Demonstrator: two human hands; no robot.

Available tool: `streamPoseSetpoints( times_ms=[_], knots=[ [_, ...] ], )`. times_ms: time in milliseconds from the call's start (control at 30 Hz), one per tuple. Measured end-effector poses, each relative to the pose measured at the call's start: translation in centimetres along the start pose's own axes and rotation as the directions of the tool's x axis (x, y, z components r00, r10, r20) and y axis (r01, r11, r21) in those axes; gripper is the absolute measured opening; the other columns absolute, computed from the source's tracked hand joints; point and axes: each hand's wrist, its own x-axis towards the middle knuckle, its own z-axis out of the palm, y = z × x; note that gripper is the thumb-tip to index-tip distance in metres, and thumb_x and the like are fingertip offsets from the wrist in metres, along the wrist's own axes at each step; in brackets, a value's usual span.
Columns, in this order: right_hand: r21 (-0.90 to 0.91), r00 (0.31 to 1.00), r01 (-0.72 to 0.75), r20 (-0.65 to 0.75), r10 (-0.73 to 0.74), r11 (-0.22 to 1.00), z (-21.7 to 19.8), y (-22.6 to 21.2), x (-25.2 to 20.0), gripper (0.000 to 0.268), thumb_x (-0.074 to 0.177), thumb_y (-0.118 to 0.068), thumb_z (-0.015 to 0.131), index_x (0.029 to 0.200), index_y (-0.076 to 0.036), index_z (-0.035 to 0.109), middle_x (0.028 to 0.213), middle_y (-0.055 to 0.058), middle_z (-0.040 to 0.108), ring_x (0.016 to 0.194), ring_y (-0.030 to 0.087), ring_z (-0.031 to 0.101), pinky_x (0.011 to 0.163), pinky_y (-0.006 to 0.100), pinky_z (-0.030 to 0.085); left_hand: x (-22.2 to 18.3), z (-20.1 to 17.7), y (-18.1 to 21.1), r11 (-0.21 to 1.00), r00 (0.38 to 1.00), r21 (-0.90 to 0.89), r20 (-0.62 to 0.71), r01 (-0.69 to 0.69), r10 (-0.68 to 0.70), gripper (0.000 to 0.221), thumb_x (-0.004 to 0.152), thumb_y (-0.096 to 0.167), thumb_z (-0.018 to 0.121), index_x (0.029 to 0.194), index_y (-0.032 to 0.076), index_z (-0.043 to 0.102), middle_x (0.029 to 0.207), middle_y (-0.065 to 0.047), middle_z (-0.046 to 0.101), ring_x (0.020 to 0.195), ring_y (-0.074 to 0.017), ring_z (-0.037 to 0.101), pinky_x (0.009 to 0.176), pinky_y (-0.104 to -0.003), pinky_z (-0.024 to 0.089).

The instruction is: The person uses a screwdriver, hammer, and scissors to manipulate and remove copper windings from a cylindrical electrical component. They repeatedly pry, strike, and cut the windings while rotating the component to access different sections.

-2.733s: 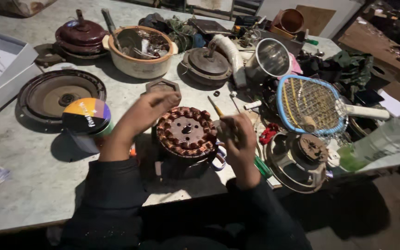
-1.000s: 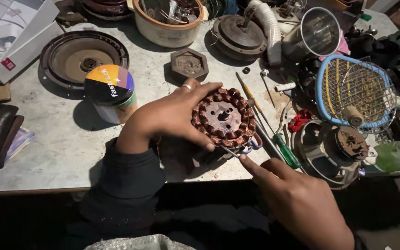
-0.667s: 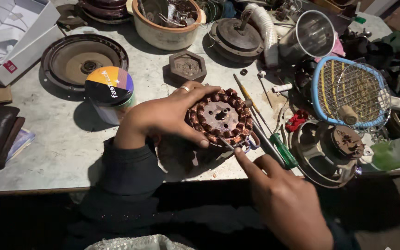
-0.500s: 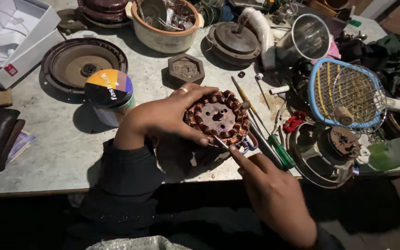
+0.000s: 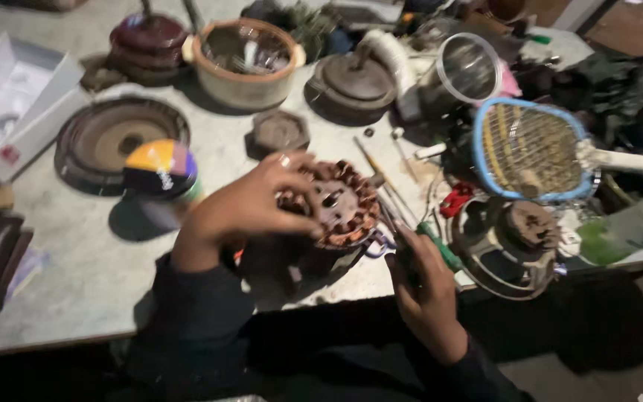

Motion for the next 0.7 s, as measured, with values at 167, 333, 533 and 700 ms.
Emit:
streamPoseSetpoints(
  times_ms=[167, 333, 533, 700],
  knots=[
    [0.099, 0.987, -0.005, -0.157, 0.021, 0.995, 4.4, 7.3, 0.8, 0.043, 0.097, -0.008, 0.065, 0.138, -0.003, 0.055, 0.119, 0.021, 0.065, 0.103, 0.035, 0.067, 0.088, 0.038, 0.053, 0.7, 0.2, -1.0, 1.0, 0.999, 0.018, 0.045, -0.007, 0.006, 0.03, 0.074, 0.03, 0.089, 0.098, 0.015, 0.08, 0.138, -0.01, 0.062, 0.135, -0.0294, 0.055, 0.112, -0.041, 0.042],
    [0.169, 0.995, -0.07, -0.061, 0.082, 0.983, 5.7, 10.5, -0.1, 0.047, 0.096, -0.012, 0.066, 0.141, -0.005, 0.052, 0.126, 0.02, 0.065, 0.108, 0.037, 0.068, 0.088, 0.04, 0.055, -0.1, 1.5, 1.6, 0.994, 0.996, 0.09, -0.075, 0.058, -0.051, 0.034, 0.066, 0.025, 0.091, 0.095, 0.011, 0.079, 0.137, -0.012, 0.06, 0.131, -0.0302, 0.053, 0.106, -0.042, 0.043],
    [0.19, 0.999, -0.022, 0.028, 0.017, 0.981, 4.6, 9.8, 0.1, 0.05, 0.096, -0.014, 0.065, 0.143, -0.008, 0.05, 0.132, 0.02, 0.063, 0.112, 0.04, 0.065, 0.091, 0.042, 0.054, -2.4, 6.2, 6.4, 0.939, 0.9, 0.28, -0.431, 0.199, -0.063, 0.029, 0.069, 0.018, 0.086, 0.096, 0.012, 0.08, 0.113, -0.006, 0.073, 0.12, -0.0276, 0.064, 0.101, -0.041, 0.049],
    [0.168, 0.999, 0.05, -0.009, -0.05, 0.984, 3.8, 9.0, 0.2, 0.048, 0.097, -0.015, 0.066, 0.141, -0.006, 0.051, 0.134, 0.022, 0.062, 0.117, 0.043, 0.062, 0.094, 0.044, 0.052, -2.5, 8.2, 8.4, 0.88, 0.825, 0.396, -0.565, 0.261, 0.01, 0.022, 0.072, 0.015, 0.084, 0.093, 0.012, 0.08, 0.099, -0.007, 0.073, 0.109, -0.0294, 0.067, 0.096, -0.042, 0.051]
  ],
)
